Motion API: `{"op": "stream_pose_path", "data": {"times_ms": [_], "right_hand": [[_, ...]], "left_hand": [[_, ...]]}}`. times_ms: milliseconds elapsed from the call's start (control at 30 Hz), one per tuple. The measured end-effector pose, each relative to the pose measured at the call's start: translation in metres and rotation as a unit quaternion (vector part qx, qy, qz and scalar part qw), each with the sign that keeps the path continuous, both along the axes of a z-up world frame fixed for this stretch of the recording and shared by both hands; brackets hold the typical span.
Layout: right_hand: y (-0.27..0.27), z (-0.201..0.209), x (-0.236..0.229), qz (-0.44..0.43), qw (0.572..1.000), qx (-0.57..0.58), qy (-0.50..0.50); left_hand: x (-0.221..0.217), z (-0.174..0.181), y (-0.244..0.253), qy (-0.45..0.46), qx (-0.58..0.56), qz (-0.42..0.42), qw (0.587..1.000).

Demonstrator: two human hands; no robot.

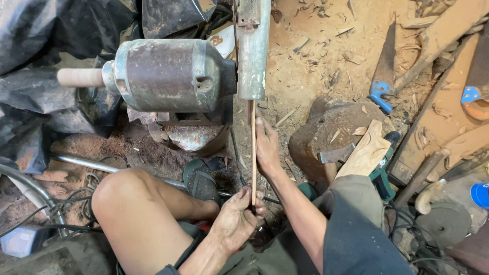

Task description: The person uses a bench grinder to smooth and shape a curved wooden piece, repeatedly pressing its edges and surfaces against the rotating wheel. The person flips the piece to work on different sides and briefly compares it to another similar wooden piece.

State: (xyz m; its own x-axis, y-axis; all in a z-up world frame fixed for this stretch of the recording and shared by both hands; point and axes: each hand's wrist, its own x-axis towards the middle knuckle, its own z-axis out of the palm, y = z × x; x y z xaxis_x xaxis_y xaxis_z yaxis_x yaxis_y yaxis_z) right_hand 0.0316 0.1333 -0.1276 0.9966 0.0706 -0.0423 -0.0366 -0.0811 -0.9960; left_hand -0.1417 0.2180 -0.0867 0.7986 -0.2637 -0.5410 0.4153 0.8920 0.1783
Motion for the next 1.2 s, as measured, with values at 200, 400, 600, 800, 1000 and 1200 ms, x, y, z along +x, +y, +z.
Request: {"op": "stream_pose_path", "data": {"times_ms": [200, 400, 600, 800, 1000, 1200], "right_hand": [[-0.012, -0.002, -0.039, 0.013, 0.999, -0.042, 0.025], [-0.042, 0.006, -0.052, 0.03, 0.976, 0.196, 0.088], [-0.053, 0.021, -0.033, 0.021, 0.869, 0.433, 0.24], [-0.036, 0.002, -0.028, 0.065, 0.952, 0.292, 0.068], [-0.002, -0.021, 0.008, 0.011, 0.992, 0.092, 0.082], [-0.002, -0.076, 0.08, 0.052, 0.995, 0.03, -0.081]], "left_hand": [[-0.036, 0.009, -0.006, 0.042, 0.006, 0.007, 0.999], [-0.06, 0.025, -0.019, 0.055, 0.13, -0.031, 0.99], [-0.061, 0.031, -0.028, 0.001, 0.286, -0.091, 0.954], [-0.057, 0.03, -0.018, 0.008, 0.067, -0.046, 0.997], [-0.037, 0.038, 0.004, 0.022, -0.024, -0.005, 0.999], [0.014, 0.024, 0.0, -0.019, -0.078, 0.051, 0.995]]}}
